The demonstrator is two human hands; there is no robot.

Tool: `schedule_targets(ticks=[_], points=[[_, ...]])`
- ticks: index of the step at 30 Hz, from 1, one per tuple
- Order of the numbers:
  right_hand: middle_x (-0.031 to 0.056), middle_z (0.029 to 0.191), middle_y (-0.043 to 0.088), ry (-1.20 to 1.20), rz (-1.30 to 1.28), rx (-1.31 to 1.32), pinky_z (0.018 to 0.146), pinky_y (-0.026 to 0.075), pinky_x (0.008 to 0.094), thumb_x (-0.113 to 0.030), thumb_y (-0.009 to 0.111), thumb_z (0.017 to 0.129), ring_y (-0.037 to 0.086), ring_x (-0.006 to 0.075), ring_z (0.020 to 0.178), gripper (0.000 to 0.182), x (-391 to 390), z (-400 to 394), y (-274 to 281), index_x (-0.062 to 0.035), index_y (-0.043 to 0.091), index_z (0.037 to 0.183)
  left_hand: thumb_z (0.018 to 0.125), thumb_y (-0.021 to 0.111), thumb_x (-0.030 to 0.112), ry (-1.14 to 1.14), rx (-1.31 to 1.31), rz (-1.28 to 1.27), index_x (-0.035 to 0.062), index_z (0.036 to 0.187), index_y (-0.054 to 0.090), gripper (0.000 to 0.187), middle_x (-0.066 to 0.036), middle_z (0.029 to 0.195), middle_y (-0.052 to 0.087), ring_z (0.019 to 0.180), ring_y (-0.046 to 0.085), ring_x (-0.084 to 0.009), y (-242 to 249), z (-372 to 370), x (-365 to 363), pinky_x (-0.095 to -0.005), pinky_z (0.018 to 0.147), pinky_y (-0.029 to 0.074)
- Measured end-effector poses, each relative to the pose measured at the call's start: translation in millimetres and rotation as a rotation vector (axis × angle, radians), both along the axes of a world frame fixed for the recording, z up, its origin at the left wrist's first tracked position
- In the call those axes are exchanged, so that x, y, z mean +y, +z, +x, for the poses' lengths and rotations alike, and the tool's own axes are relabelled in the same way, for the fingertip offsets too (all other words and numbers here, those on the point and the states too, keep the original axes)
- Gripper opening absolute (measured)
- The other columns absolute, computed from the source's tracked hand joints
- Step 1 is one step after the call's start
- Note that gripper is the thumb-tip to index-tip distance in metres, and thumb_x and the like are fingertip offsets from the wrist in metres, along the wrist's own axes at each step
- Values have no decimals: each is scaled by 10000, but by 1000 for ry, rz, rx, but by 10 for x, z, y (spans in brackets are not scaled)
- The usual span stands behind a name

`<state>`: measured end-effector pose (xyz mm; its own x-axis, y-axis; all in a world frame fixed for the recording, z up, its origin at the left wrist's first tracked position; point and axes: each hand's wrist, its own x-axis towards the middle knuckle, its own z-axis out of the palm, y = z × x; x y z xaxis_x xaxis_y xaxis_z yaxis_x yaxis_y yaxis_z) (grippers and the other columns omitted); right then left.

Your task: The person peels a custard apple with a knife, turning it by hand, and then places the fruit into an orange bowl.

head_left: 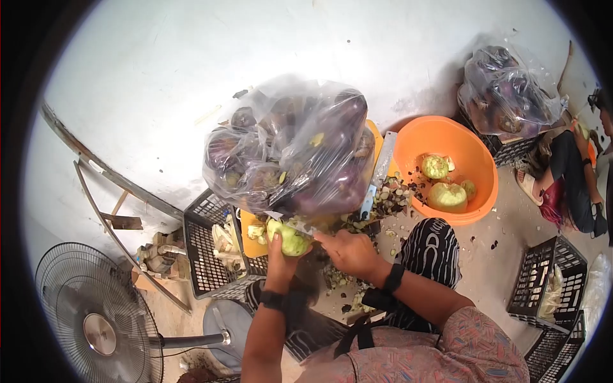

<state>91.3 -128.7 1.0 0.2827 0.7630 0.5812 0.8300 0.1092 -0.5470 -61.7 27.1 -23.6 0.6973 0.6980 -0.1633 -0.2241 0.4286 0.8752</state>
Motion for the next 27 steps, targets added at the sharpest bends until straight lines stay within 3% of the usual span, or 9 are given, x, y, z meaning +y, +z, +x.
schedule_targets(ticks=[2, 5, 15, 16, 19, 21, 23, 25, 27], points=[[111, 679, 567, -3, 24, -9, 514, 490, 404, -155, 629, 855, 584, 297, 561, 313, 7, -43, -40, -140, 678, 1163, 973, 390, 544, -19, -40, 2, 138, 1421, 378, 604, -109, 1360, 510, 1231, 510, -311, -139, -33, 65, -541, 929, 470], [102, 677, 567, -9, 52, -17, 498, 489, 392, -143, 636, 846, 580, 281, 549, 319, -6, -73, -33, -138, 679, 1163, 930, 535, 383, 48, -129, -69, 169, 1403, 312, 565, -123, 1290, 504, 1103, 569, -318, -128, 3, 42, -489, 767, 559], [97, 674, 563, -27, 93, -5, 502, 485, 405, -129, 614, 833, 579, 289, 545, 367, 228, -35, 35, -131, 650, 1198, 900, 588, 372, 33, -149, -45, 178, 1417, 300, 623, -114, 1274, 495, 1103, 562, -315, -122, 52, 112, -493, 776, 561], [97, 674, 563, -26, 93, -8, 502, 485, 405, -129, 614, 833, 579, 289, 545, 367, 259, -39, 45, -131, 650, 1198, 914, 557, 425, 37, -164, -45, 155, 1401, 354, 593, -111, 1293, 516, 1137, 551, -318, -164, 48, 113, -516, 816, 538], [108, 709, 601, 30, 109, 59, 526, 494, 410, -132, 593, 848, 602, 291, 585, 367, 366, -51, 32, -138, 646, 1211, 919, 547, 457, 38, -196, -29, 140, 1393, 392, 591, -106, 1309, 531, 1171, 539, -318, -174, 63, 107, -531, 847, 524], [150, 837, 675, -80, 103, 43, 616, 535, 363, -102, 635, 858, 657, 302, 685, 295, 425, -37, 16, -86, 679, 1149, 910, 569, 436, 32, -212, -16, 149, 1400, 376, 600, -103, 1307, 526, 1171, 536, -315, -142, 92, 68, -523, 837, 532], [159, 861, 682, -69, 141, 108, 627, 538, 358, -98, 642, 856, 663, 299, 698, 290, 407, 3, 37, -75, 682, 1142, 877, 658, 219, 127, -221, 22, 145, 1445, 270, 693, -122, 1283, 497, 1137, 553, -290, -87, 115, 8, -460, 888, 525], [169, 885, 689, -51, 184, 168, 638, 540, 353, -93, 650, 854, 669, 297, 712, 284, 367, 15, 36, -65, 685, 1135, 870, 662, 183, 122, -250, -18, 141, 1452, 262, 707, -119, 1292, 489, 1151, 545, -286, -98, 103, 24, -461, 912, 510], [161, 855, 687, -20, 259, 419, 612, 534, 339, -77, 667, 844, 654, 287, 661, 291, 284, -16, 5, -59, 686, 1134, 864, 666, 147, 114, -281, -56, 136, 1458, 254, 723, -116, 1302, 482, 1165, 538, -283, -75, 103, 34, -463, 936, 496]])
